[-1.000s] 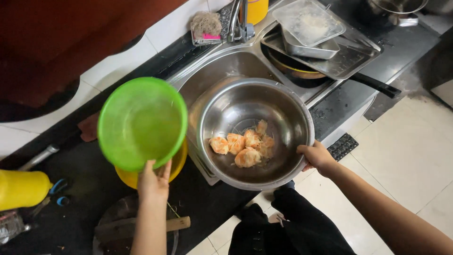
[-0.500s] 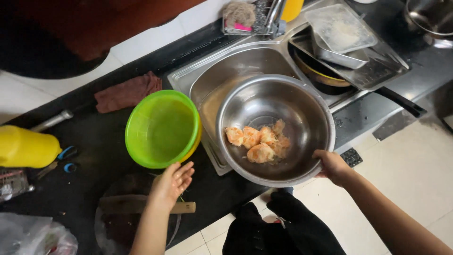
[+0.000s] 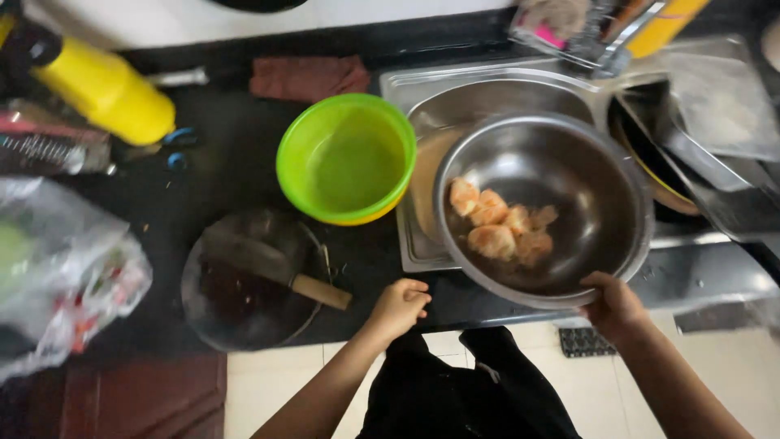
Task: Squeezing water out of shredded vegetables, pouring out the liquid, and stirring them in a bowl.
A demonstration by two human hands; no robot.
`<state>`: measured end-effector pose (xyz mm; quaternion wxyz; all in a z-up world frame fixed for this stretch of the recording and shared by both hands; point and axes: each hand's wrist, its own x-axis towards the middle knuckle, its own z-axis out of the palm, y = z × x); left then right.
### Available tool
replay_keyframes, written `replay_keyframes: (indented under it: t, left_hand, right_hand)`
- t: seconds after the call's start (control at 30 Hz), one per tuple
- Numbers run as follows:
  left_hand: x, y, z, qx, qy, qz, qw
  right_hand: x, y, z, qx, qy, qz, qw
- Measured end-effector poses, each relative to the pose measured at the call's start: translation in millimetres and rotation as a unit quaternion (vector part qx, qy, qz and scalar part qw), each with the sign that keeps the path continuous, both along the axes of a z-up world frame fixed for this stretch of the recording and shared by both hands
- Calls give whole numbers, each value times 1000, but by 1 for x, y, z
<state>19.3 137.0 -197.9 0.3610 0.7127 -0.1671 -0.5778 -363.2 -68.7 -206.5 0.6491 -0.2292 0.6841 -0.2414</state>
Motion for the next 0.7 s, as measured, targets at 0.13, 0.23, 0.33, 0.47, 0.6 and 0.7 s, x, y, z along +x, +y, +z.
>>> replay_keyframes:
  t: [0.13,0.23,0.33,0.47,0.6,0.7]
  left_hand:
    - [-25,-12,-14,-47,-119,-15,992]
    - [-41,-34,-2,-89,-285,71,952]
    - [-45,-51,7,-145,-484,119,855]
    - [-42,-68,-44,-165,-716,89,673]
    - [-55,-57,-88,-66,-751,112,647]
    - [-56,-58,-85,-24,-754,131,643]
  right_hand:
    - [10,-73,0,-22,-61,73,995]
    - [-9,-167,-94,-3,-73,88,993]
    - [33,-190,-52,38,-72,77,994]
    - [60,-231,-54,125,-112,10,986]
    - [37,-295,-179,134,-101,97,981]
    - [29,-300,-187,181,-48,117,975]
